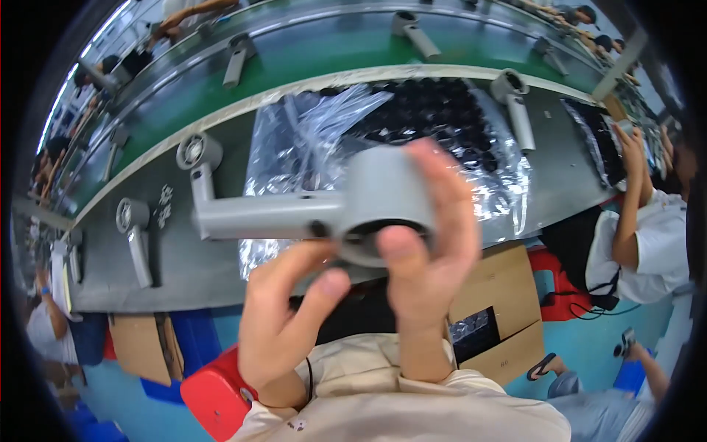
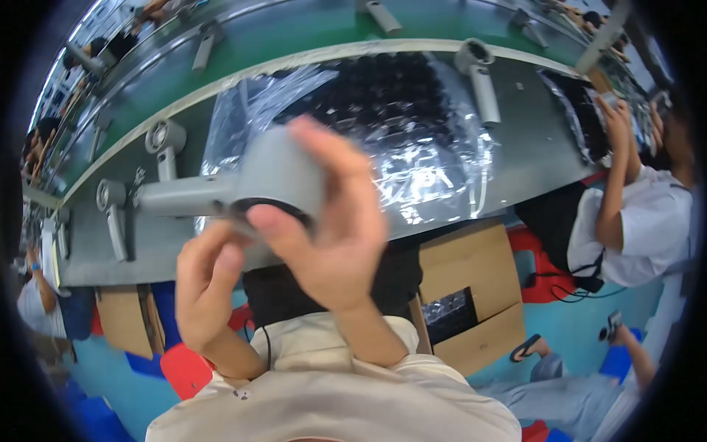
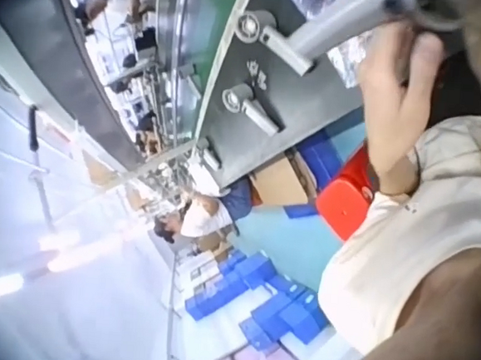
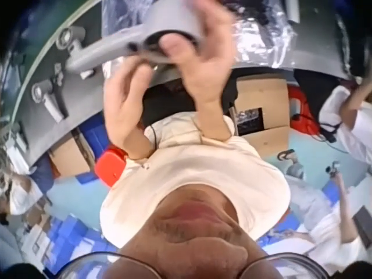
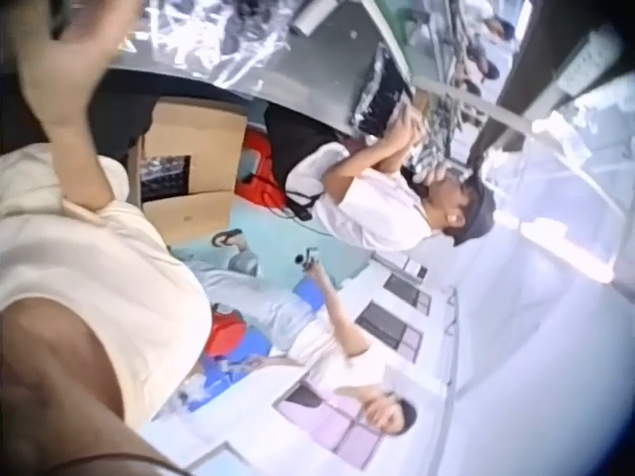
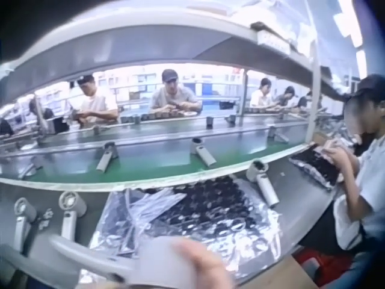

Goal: The person assembles portable fans by picking up fan bodies, inserting circular black covers into the fan heads, pressing them firmly into place by hand, and placing the assembled fans onto the conveyor belt.

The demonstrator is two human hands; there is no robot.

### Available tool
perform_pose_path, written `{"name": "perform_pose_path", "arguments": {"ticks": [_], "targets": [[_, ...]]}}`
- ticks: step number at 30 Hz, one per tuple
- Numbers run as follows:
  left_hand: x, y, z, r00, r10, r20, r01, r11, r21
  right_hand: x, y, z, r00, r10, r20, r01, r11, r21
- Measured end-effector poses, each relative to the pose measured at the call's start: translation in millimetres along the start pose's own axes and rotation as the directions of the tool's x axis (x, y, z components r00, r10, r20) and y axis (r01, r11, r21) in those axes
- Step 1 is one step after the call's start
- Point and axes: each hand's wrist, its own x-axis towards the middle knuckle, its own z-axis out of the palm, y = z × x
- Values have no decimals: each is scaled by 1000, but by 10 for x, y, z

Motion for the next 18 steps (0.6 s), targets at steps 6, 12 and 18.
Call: {"name": "perform_pose_path", "arguments": {"ticks": [6, 12, 18], "targets": [[-36, 134, -230, 889, 457, -9, -404, 794, 455, -58, -24, 139, 994, -90, 66, 82, 989, 123], [-13, -167, 13, 897, 116, -427, -276, 901, -334, 0, -52, 99, 903, -164, 397, 255, 949, -188], [-16, -302, -89, 931, 188, -312, -304, 872, -383, -99, -93, 188, 951, 99, 292, -90, 995, -46]]}}
